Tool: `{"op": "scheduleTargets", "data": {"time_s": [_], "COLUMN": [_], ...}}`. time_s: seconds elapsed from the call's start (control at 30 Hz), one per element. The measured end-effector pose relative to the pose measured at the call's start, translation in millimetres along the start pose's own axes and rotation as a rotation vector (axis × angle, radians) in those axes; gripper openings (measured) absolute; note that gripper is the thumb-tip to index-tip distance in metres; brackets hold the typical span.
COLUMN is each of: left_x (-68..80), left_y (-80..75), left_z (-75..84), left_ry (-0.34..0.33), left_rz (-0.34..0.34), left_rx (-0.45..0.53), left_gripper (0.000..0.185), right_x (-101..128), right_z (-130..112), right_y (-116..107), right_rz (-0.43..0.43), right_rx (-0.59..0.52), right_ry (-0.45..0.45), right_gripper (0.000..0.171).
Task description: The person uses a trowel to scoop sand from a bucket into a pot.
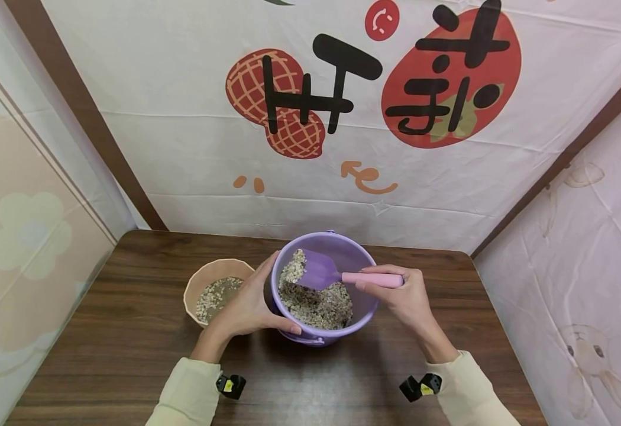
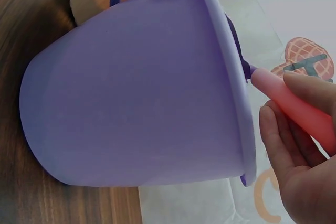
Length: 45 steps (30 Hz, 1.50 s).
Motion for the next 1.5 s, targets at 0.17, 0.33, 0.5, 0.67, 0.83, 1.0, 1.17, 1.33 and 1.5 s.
{"op": "scheduleTargets", "data": {"time_s": [0.17,0.33,0.5,0.67,0.83,1.0,1.17,1.33,1.5], "left_x": [-0.4,-0.3,-0.3,0.3,0.7,1.5,3.2,8.6,17.0], "left_y": [0.3,0.5,0.7,0.9,1.0,0.2,-0.5,-4.7,-13.9], "left_z": [-0.2,0.0,0.1,-0.1,1.1,3.3,4.9,3.6,-0.7], "left_ry": [-0.001,-0.003,-0.005,-0.017,-0.019,-0.008,-0.014,-0.049,-0.091], "left_rz": [-0.003,-0.002,-0.001,-0.001,-0.001,0.001,0.002,0.016,0.036], "left_rx": [-0.002,-0.004,-0.005,-0.013,-0.021,-0.023,-0.030,-0.064,-0.122], "left_gripper": [0.147,0.147,0.147,0.148,0.149,0.148,0.148,0.147,0.144], "right_x": [4,10,17,22,23,23,24,24,24], "right_z": [-3,-2,-4,-7,-10,-10,-9,-10,-9], "right_y": [-5,-10,-16,-20,-21,-23,-23,-23,-24], "right_rz": [0.029,0.051,0.071,0.066,0.058,0.077,0.091,0.097,0.099], "right_rx": [0.002,0.004,0.000,-0.028,-0.056,-0.047,-0.058,-0.061,-0.050], "right_ry": [0.008,0.040,0.054,0.053,0.024,0.024,0.036,0.039,0.041], "right_gripper": [0.030,0.031,0.032,0.035,0.039,0.036,0.033,0.035,0.036]}}
Point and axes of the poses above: each hand's wrist, its own x-axis away from the middle knuckle, its own y-axis out of the palm, z = x × y, the point moved 6 cm from there along -x, towards the middle knuckle, and after that the axes turned 12 degrees about -y, right-handed, at the moved point
